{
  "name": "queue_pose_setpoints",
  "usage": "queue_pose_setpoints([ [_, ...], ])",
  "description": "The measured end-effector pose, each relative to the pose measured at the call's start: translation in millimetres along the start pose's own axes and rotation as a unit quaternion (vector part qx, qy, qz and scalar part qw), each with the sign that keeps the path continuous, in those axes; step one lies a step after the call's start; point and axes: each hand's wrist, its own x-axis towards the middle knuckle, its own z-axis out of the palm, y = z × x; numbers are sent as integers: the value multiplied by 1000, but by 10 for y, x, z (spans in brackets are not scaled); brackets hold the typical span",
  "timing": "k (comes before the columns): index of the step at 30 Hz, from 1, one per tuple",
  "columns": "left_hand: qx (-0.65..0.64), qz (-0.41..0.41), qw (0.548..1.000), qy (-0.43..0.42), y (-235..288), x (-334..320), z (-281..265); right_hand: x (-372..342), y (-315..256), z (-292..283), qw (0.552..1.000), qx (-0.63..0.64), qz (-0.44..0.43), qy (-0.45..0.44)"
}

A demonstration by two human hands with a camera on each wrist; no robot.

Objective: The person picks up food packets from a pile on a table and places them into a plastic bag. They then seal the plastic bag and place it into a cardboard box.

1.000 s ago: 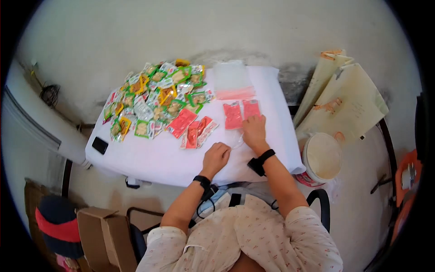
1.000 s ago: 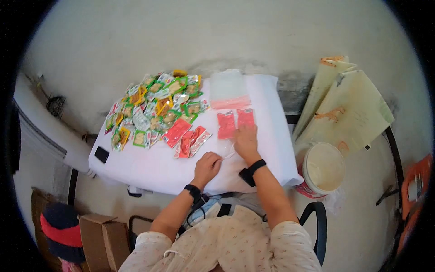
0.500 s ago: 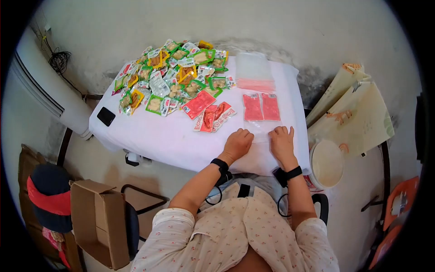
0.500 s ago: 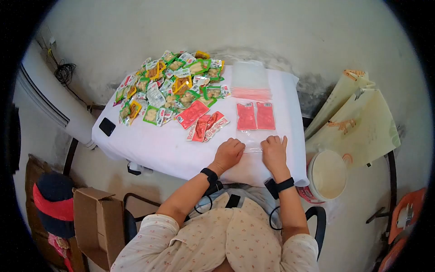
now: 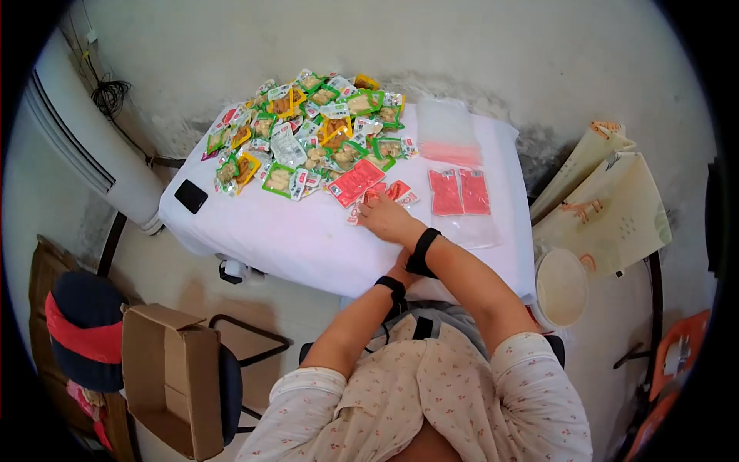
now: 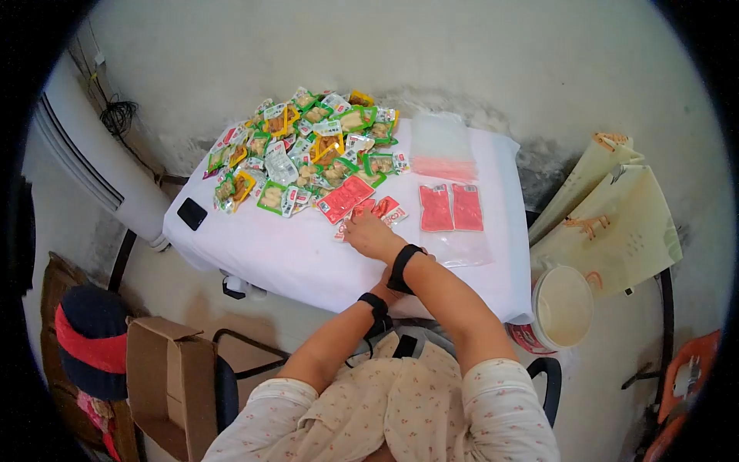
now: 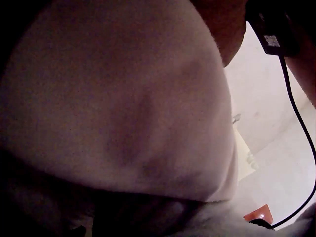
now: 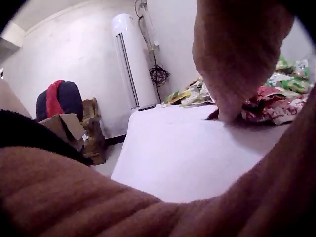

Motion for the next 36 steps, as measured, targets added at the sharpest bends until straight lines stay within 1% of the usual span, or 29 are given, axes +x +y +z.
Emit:
queue_pose_setpoints([
  [1,20,59,998,13,36,26,-13,19,18,-54,999,12,5,-41],
  [2,19,61,998,10,77,17,-23,-7,23,-115,999,10,8,-41],
  [3,10,41,999,24,124,-3,-36,-71,40,-191,989,90,89,75],
  [4,0,23,999,36,345,-5,-87,-139,58,-315,954,165,167,189],
  [5,111,117,987,-6,750,116,-223,-225,77,-417,954,157,172,188],
  [6,106,124,986,-11,877,185,-249,-329,89,-515,886,268,305,226],
  [7,207,154,966,-18,951,237,-247,-436,117,-572,783,369,427,261],
  [8,305,182,935,-23,1051,268,-245,-553,178,-552,782,362,434,265],
  [9,331,190,924,-6,1156,264,-236,-688,237,-497,632,531,476,303],
  [10,327,197,924,-14,1139,267,-209,-804,254,-555,447,672,490,330],
  [11,345,202,916,9,1123,272,-184,-947,259,-620,417,693,489,327],
  [12,364,207,908,33,1108,279,-165,-1067,242,-676,415,687,493,336],
  [14,360,215,907,31,1111,285,-164,-1262,177,-792,369,709,487,352],
  [15,365,205,908,33,1108,286,-165,-1382,163,-800,364,705,491,359],
  [16,369,195,908,34,1105,284,-164,-1534,149,-800,395,655,511,392],
  [17,354,204,912,43,1107,284,-159,-1712,131,-795,424,601,531,421],
  [19,353,202,913,32,1137,274,-164,-2183,172,-795,500,493,515,492],
  [20,357,196,913,32,1152,277,-165,-2400,170,-890,506,467,508,517],
  [21,353,184,917,26,1166,275,-163,-2594,145,-980,521,414,519,536],
  [22,351,187,917,19,1173,268,-158,-2768,109,-1114,566,393,502,523],
  [24,352,188,916,30,1190,273,-157,-3162,76,-978,657,299,478,500],
  [25,354,191,915,34,1196,272,-153,-3365,32,-861,653,296,482,503],
  [27,358,195,913,33,1219,267,-151,-3675,-112,-585,734,307,512,324],
  [28,361,195,911,37,1224,263,-149,-3730,-214,-480,730,306,517,327],
  [30,368,197,908,33,1200,263,-148,-3835,-417,-340,715,330,560,258],
  [32,375,198,905,27,1218,272,-136,-3877,-528,-311,711,334,567,250],
  [34,367,211,905,29,1261,282,-143,-3903,-588,-185,547,457,605,355],
  [35,365,212,906,28,1300,289,-138,-3870,-598,-145,492,442,611,434],
  [36,365,217,905,25,1340,326,-117,-3878,-571,-139,490,440,612,438],
])
